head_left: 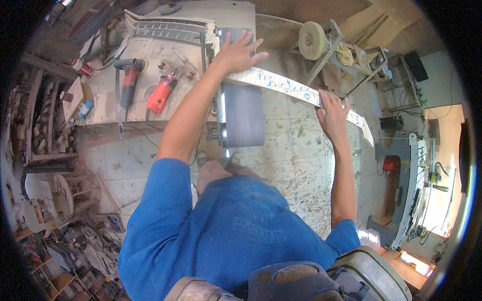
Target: The person marks a wood block with a pen and then shapes it using a belt sander.
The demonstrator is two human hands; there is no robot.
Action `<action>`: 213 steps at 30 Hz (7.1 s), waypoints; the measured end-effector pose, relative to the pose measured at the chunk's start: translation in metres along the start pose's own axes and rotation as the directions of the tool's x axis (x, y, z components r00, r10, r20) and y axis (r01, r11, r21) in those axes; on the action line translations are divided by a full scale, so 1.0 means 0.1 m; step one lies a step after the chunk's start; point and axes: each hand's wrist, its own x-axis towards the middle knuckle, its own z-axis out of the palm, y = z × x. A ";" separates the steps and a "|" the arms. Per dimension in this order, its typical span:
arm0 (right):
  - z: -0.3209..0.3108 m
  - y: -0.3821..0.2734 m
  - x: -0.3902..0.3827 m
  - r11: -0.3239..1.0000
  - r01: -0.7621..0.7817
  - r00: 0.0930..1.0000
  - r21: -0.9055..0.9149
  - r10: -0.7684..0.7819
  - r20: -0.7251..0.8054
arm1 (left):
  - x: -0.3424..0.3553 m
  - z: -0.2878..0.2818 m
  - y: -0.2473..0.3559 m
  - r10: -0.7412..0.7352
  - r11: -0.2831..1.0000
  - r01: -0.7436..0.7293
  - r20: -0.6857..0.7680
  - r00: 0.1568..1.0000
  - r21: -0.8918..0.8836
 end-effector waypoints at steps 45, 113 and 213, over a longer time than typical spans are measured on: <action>-0.09 0.07 -0.06 0.999 0.007 0.996 -0.031 -0.004 0.089 | 0.17 -0.01 0.05 0.015 1.000 -0.015 0.037 0.999 -0.006; -0.16 0.38 0.12 0.997 0.060 0.989 0.039 -0.064 0.131 | 0.08 0.05 0.16 -0.021 0.992 0.019 -0.015 1.000 -0.128; -0.01 0.23 0.26 0.995 0.080 0.997 0.056 -0.081 0.016 | -0.02 -0.02 -0.04 -0.045 0.998 0.043 -0.048 0.998 -0.041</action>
